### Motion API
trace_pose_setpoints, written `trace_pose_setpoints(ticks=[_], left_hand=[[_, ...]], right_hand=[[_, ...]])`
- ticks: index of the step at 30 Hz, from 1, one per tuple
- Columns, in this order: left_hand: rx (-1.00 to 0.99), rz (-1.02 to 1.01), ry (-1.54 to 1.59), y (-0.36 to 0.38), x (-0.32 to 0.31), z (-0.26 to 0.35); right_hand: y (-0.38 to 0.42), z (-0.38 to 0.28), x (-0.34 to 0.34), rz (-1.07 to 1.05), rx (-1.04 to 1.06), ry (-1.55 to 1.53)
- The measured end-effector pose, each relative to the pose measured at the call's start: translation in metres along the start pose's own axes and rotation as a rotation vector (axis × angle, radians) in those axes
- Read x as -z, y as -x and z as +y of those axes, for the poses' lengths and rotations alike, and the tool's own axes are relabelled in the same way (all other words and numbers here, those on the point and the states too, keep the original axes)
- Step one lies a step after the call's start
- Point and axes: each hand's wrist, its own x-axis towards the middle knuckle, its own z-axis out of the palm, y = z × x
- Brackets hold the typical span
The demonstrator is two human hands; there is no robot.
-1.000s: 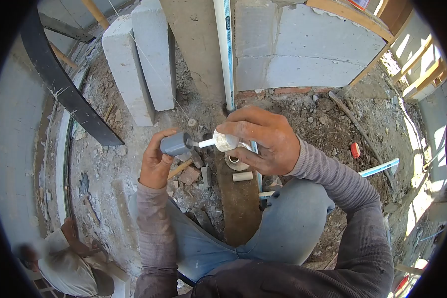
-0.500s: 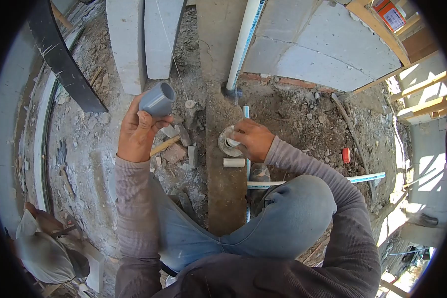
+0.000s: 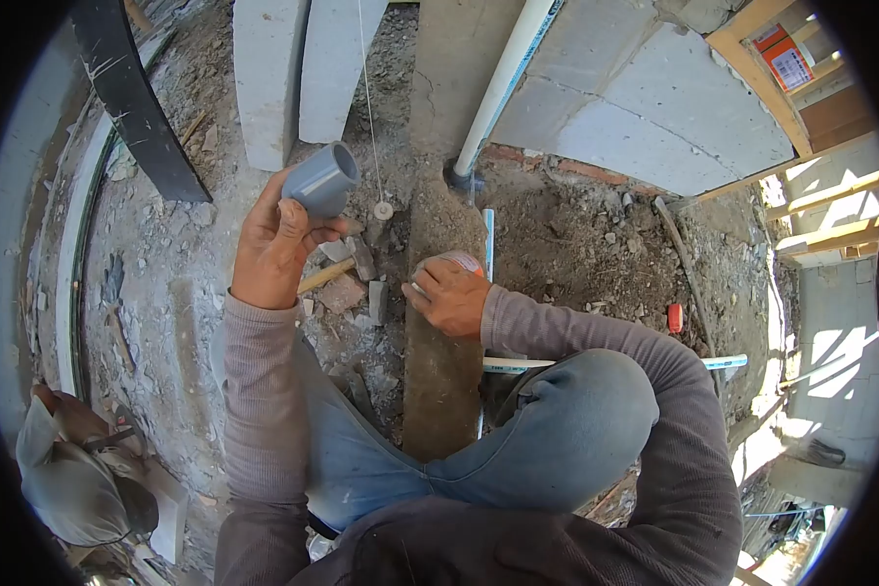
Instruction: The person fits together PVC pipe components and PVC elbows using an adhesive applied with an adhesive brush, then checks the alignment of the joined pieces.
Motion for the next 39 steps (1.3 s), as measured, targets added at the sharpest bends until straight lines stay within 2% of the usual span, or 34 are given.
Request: trace_pose_setpoints(ticks=[4, 6, 7, 9, 10, 12, 16, 20, 22, 24, 26, 31, 33, 36, 37, 39], left_hand=[[0.019, 0.038, -0.003, 0.004, 0.003, 0.0], [0.016, 0.056, 0.007, 0.006, 0.006, 0.003], [0.013, 0.081, 0.028, 0.006, 0.008, 0.003], [0.014, 0.115, 0.056, 0.007, 0.011, 0.002], [0.021, 0.114, 0.055, 0.005, 0.011, 0.002], [0.03, 0.12, 0.064, 0.001, 0.01, -0.001], [0.116, 0.121, -0.001, -0.001, -0.005, -0.005], [0.141, 0.2, 0.05, -0.003, -0.003, -0.015], [0.132, 0.166, -0.012, -0.005, 0.01, -0.027], [0.13, 0.116, -0.078, -0.007, 0.009, -0.026], [0.463, 0.257, -0.068, -0.003, -0.002, -0.012], [0.506, 0.231, -0.11, -0.007, -0.008, -0.025], [0.535, 0.232, -0.133, -0.007, -0.013, -0.029], [0.728, 0.153, -0.095, -0.005, -0.02, -0.027], [0.724, 0.151, -0.106, -0.004, -0.02, -0.028], [0.706, 0.023, 0.046, -0.003, -0.02, -0.037]], right_hand=[[-0.007, 0.002, 0.0, -0.074, -0.001, -0.008], [0.008, 0.015, 0.005, -0.157, -0.198, -0.088], [0.017, 0.019, 0.006, -0.162, -0.186, -0.085], [0.037, 0.019, 0.006, -0.111, -0.427, -0.271], [0.044, 0.017, 0.004, -0.12, -0.42, -0.27], [0.053, 0.012, 0.007, -0.002, -0.438, -0.303], [0.054, 0.013, 0.029, 0.032, -0.455, -0.35], [0.058, 0.025, 0.048, 0.21, -0.574, -0.531], [0.064, 0.033, 0.048, 0.272, -0.626, -0.586], [0.072, 0.039, 0.042, 0.345, -0.763, -0.862], [0.08, 0.045, 0.043, 0.352, -0.812, -0.944], [0.091, 0.051, 0.041, 0.369, -0.875, -1.145], [0.092, 0.05, 0.046, 0.404, -0.876, -1.359], [0.09, 0.048, 0.066, 0.408, -0.952, -1.426], [0.086, 0.048, 0.075, 0.42, -0.947, -1.429], [0.078, 0.045, 0.101, 0.484, -0.866, -1.46]])
